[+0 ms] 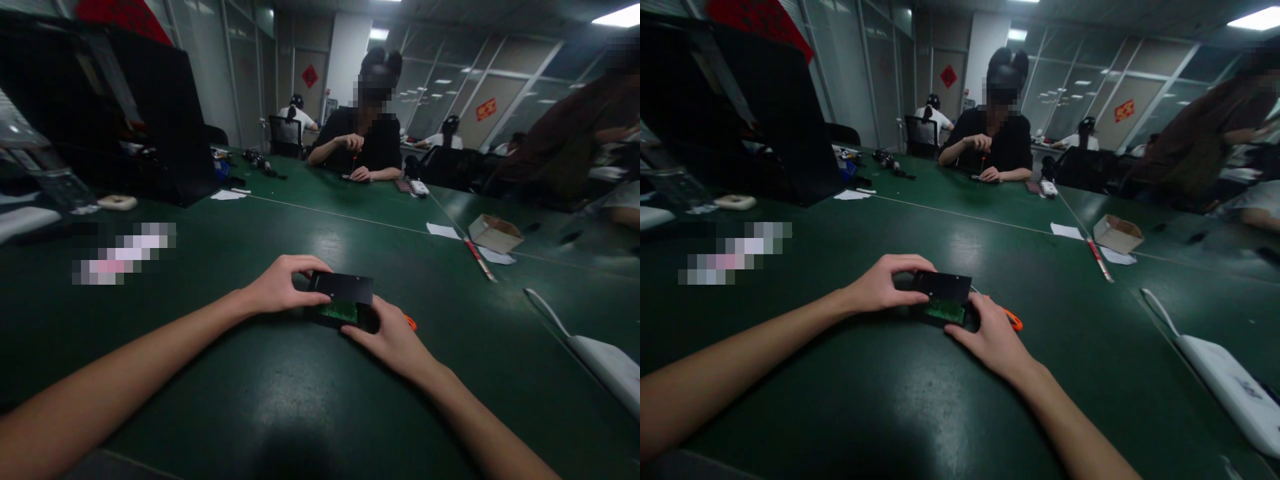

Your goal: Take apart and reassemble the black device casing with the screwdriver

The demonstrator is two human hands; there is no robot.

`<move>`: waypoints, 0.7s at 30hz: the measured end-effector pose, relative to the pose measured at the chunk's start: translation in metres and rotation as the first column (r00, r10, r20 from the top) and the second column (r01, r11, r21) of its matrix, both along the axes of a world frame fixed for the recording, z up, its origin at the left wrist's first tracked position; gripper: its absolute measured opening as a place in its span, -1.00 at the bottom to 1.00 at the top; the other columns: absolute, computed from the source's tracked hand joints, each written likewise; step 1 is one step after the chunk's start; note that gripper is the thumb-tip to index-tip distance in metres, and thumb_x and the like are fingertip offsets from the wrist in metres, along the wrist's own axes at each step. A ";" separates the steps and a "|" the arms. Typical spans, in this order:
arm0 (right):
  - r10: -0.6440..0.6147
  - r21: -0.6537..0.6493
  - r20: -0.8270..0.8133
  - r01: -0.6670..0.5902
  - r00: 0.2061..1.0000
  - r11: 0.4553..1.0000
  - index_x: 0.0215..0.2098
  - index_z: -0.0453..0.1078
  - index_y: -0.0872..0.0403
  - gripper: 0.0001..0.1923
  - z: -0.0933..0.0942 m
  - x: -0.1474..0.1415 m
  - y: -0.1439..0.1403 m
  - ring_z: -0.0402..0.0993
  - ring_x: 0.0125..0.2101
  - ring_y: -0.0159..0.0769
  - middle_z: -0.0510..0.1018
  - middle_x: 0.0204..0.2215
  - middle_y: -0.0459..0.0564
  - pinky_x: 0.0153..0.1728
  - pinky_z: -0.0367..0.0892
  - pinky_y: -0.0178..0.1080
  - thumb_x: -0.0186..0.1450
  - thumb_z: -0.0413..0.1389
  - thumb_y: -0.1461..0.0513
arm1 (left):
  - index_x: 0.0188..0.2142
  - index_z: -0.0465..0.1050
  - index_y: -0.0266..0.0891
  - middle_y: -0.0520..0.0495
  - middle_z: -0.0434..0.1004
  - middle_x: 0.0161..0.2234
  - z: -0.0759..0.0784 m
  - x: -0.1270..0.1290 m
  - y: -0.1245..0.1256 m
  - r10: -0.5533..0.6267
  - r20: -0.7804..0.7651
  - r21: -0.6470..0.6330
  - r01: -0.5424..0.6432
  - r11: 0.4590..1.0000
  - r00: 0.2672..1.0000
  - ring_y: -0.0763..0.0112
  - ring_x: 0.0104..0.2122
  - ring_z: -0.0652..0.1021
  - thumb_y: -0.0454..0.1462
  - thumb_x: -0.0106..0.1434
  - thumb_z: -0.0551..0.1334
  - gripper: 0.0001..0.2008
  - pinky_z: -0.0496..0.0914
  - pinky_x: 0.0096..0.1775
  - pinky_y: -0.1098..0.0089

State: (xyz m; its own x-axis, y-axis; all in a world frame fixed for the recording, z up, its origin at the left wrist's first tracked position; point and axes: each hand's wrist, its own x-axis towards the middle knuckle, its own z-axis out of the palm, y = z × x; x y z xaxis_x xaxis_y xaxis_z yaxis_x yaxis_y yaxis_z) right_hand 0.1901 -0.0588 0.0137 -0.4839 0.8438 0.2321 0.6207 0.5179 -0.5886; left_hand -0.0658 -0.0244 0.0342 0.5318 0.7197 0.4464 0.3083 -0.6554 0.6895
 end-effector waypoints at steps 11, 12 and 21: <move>-0.116 -0.144 -0.240 0.083 0.964 0.986 0.16 0.22 -0.02 -0.43 -0.002 0.001 0.000 0.51 -0.05 -0.12 0.49 0.02 0.10 -0.06 0.46 -0.02 0.22 0.24 0.14 | 0.06 0.31 -0.23 -0.23 0.53 -0.01 -0.015 0.005 0.008 0.099 0.333 -0.261 -0.009 0.965 0.938 0.28 -0.14 0.57 -0.07 0.29 0.24 -0.57 0.41 -0.08 0.23; -0.138 -0.171 -0.275 0.093 0.951 0.981 0.16 0.22 -0.02 -0.43 -0.002 0.001 0.000 0.51 -0.06 -0.12 0.47 0.03 0.11 -0.06 0.47 -0.02 0.22 0.24 0.13 | 0.06 0.28 -0.23 -0.25 0.53 0.00 -0.017 0.006 0.009 0.088 0.405 -0.343 0.062 0.937 0.910 0.29 -0.16 0.58 -0.05 0.31 0.20 -0.57 0.42 -0.10 0.24; -0.262 -0.334 -0.550 0.078 0.793 0.939 0.15 0.24 -0.03 -0.45 -0.001 0.004 0.008 0.40 0.10 -0.07 0.41 0.14 0.12 -0.01 0.43 -0.07 0.23 0.23 0.08 | -0.02 0.47 -0.29 -0.26 0.52 -0.01 -0.023 0.009 0.009 0.178 0.628 -0.672 0.413 0.615 0.758 0.31 -0.13 0.56 -0.04 0.31 0.22 -0.59 0.42 -0.11 0.32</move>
